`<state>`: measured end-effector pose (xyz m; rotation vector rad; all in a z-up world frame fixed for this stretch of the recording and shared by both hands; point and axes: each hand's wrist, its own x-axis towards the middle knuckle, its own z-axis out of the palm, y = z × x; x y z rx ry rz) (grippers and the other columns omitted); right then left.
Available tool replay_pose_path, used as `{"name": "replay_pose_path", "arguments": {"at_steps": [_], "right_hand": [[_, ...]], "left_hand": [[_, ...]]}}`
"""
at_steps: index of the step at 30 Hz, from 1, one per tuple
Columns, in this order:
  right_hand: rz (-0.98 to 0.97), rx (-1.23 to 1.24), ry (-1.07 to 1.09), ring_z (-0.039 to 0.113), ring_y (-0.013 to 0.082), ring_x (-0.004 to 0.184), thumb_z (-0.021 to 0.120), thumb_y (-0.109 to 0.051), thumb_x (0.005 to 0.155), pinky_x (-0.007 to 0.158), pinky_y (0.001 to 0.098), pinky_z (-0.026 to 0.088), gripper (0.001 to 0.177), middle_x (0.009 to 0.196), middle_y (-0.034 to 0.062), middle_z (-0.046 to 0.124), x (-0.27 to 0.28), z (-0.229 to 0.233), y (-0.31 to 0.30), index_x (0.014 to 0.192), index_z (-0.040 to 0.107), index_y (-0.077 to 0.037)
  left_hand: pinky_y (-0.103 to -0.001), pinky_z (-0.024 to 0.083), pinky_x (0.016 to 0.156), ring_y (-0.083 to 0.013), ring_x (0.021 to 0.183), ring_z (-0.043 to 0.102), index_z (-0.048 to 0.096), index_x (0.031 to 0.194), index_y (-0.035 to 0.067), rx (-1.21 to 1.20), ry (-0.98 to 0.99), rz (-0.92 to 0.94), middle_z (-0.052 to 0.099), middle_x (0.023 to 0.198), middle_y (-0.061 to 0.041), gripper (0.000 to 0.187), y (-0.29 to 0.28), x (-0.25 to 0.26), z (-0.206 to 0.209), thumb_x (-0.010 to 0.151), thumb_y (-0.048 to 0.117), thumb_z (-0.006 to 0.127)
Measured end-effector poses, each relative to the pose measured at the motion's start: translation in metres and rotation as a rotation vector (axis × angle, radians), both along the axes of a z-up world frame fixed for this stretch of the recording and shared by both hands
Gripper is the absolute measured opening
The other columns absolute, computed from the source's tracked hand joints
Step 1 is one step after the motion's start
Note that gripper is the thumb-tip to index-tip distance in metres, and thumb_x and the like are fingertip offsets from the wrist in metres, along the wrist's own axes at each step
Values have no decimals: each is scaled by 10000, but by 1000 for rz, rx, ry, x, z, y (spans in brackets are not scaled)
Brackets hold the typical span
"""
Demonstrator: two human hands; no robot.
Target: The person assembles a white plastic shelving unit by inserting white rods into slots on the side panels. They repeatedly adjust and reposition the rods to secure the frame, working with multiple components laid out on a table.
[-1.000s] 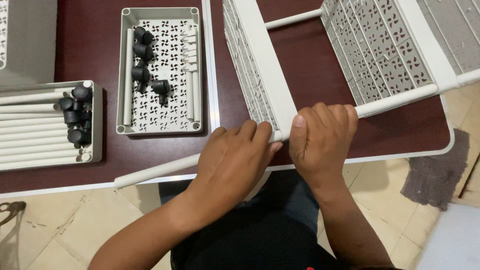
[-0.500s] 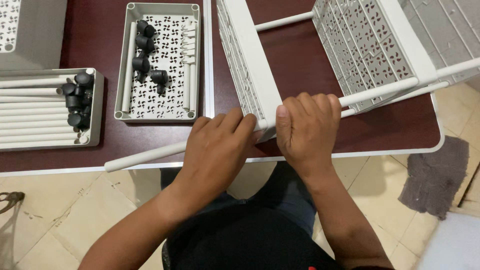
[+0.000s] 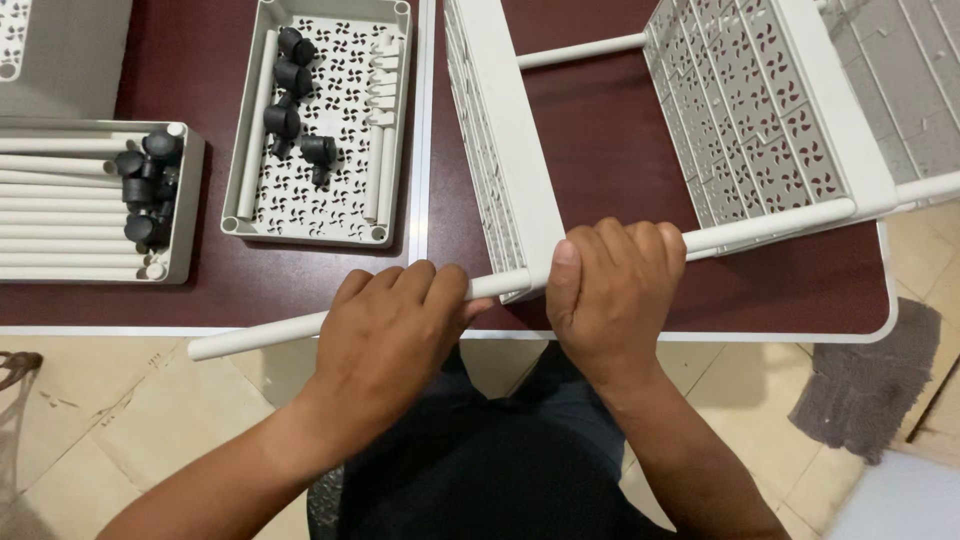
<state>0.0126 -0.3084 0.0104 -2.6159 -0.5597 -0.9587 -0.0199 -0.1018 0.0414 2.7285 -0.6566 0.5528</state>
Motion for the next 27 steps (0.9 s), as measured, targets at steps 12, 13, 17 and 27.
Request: {"name": "replay_pose_path", "arguments": {"at_steps": [12,13,17,27], "right_hand": [[-29,-57,17,430,267,818,409,-258,1154,892,448,359,404,788,81,464,-1,1,-1,810,542,-93],[-26,-55,27,429,266,803,412,-256,1145,882,449,359,403,774,82,461,-1,1,-3,800,544,-94],[14,-32,36,436,270,773,421,-265,1131,855,451,357,408,749,77,465,2,3,-8,786,559,-94],[-6,-15,10,412,244,727,394,-263,1092,856,447,363,416,685,52,449,7,-4,-7,733,551,-122]], "left_hand": [[-439,481,522,-314,490,634,607,829,75,-27,262,-52,646,588,-104,335,-1,9,15,985,371,629],[-429,479,538,-300,526,640,607,832,80,-32,224,-46,646,617,-95,328,-2,8,13,982,370,641],[-392,456,609,-244,673,633,618,895,86,-61,62,-59,625,757,-61,250,0,2,8,961,319,683],[-375,399,645,-194,707,560,670,1073,68,-24,15,23,572,813,-28,249,25,-18,0,939,276,701]]}}
